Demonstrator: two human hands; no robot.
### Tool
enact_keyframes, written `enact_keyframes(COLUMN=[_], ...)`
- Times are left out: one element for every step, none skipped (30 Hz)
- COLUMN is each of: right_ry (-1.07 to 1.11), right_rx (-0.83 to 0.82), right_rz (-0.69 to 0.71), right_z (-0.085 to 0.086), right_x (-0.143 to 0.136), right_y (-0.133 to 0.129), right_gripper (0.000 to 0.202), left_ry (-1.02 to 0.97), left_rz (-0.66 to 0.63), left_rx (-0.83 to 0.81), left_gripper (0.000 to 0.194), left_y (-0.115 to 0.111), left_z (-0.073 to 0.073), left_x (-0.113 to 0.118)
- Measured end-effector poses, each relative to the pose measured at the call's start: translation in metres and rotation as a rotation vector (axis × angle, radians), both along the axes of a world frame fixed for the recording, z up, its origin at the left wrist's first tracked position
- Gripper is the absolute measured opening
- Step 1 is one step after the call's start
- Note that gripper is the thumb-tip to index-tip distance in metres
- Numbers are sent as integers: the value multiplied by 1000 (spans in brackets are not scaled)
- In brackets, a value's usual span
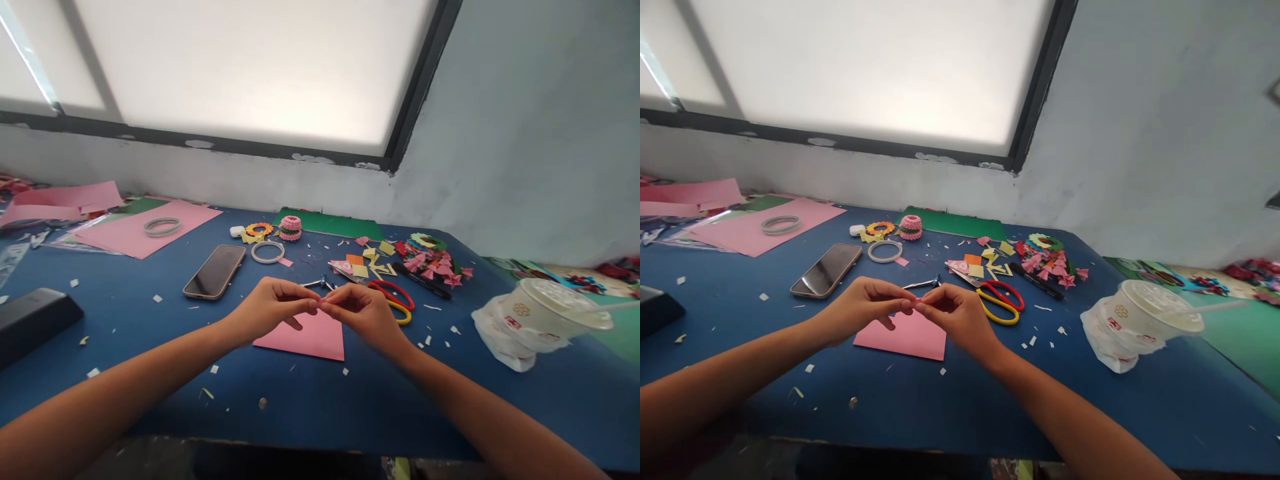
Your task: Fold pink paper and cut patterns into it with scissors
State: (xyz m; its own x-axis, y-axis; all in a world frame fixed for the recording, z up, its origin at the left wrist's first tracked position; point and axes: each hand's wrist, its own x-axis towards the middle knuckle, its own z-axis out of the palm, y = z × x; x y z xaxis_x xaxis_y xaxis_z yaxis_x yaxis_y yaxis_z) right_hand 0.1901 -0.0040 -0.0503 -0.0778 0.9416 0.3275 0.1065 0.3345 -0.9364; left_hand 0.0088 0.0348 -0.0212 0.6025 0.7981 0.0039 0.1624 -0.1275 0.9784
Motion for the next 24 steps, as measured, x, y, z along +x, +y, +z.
enact_keyframes(right_ry=[11, 21, 29, 35, 39, 44, 50, 58, 63, 64, 59, 49, 35, 17, -4, -31, -62, -96, -130, -162, -193, -225, -256, -288], right_rx=[0, 0, -1, -1, 0, 3, 8, 16, 26, 38, 50, 61, 72, 85, 102, 125, 158, 202, 252, 307, 361, 413, 473, 539], right_rz=[5, 9, 11, 13, 14, 15, 19, 23, 26, 24, 18, 7, -7, -22, -39, -54, -68, -76, -79, -77, -71, -66, -66, -69], right_z=[0, 0, 0, -1, -1, -1, -1, -1, 0, 0, 1, 1, 1, 1, 2, 2, 2, 3, 4, 5, 6, 6, 7, 7], right_x=[0, 0, 0, 0, 1, 1, 1, 2, 2, 3, 3, 4, 4, 4, 4, 5, 5, 5, 5, 5, 5, 5, 4, 4], right_y=[0, 1, 1, 1, 2, 2, 2, 2, 2, 1, 1, 1, 1, 1, 0, 0, -1, -2, -3, -4, -5, -5, -6, -7], right_gripper=[19, 19, 19, 19, 18, 17, 16, 16, 16, 17, 18, 19, 20, 19, 18, 16, 14, 12, 11, 11, 12, 14, 15, 17], left_ry=[3, 7, 8, 7, 3, -4, -12, -20, -29, -42, -59, -77, -93, -104, -107, -106, -104, -103, -103, -106, -108, -109, -112, -118], left_rz=[-8, -18, -28, -36, -41, -41, -36, -26, -11, 4, 18, 29, 33, 31, 23, 13, 4, -4, -10, -14, -17, -19, -20, -24], left_rx=[2, 6, 12, 18, 27, 40, 58, 79, 103, 129, 155, 179, 200, 221, 240, 258, 277, 297, 318, 340, 363, 391, 428, 477], left_gripper=[22, 22, 22, 21, 21, 20, 19, 18, 17, 17, 16, 15, 15, 14, 14, 14, 14, 14, 14, 14, 14, 13, 13, 13], left_y=[0, 0, 0, 0, -1, -2, -3, -4, -5, -5, -6, -7, -7, -7, -7, -7, -7, -7, -6, -6, -6, -6, -6, -6], left_z=[0, -1, -1, -1, -1, 0, 1, 3, 4, 6, 8, 9, 10, 11, 11, 11, 10, 9, 8, 6, 5, 3, 2, 1], left_x=[0, 0, 0, 1, 1, 1, 1, 1, 1, 1, 0, 0, -1, -2, -2, -2, -2, -2, -2, -2, -1, -1, -2, -2])
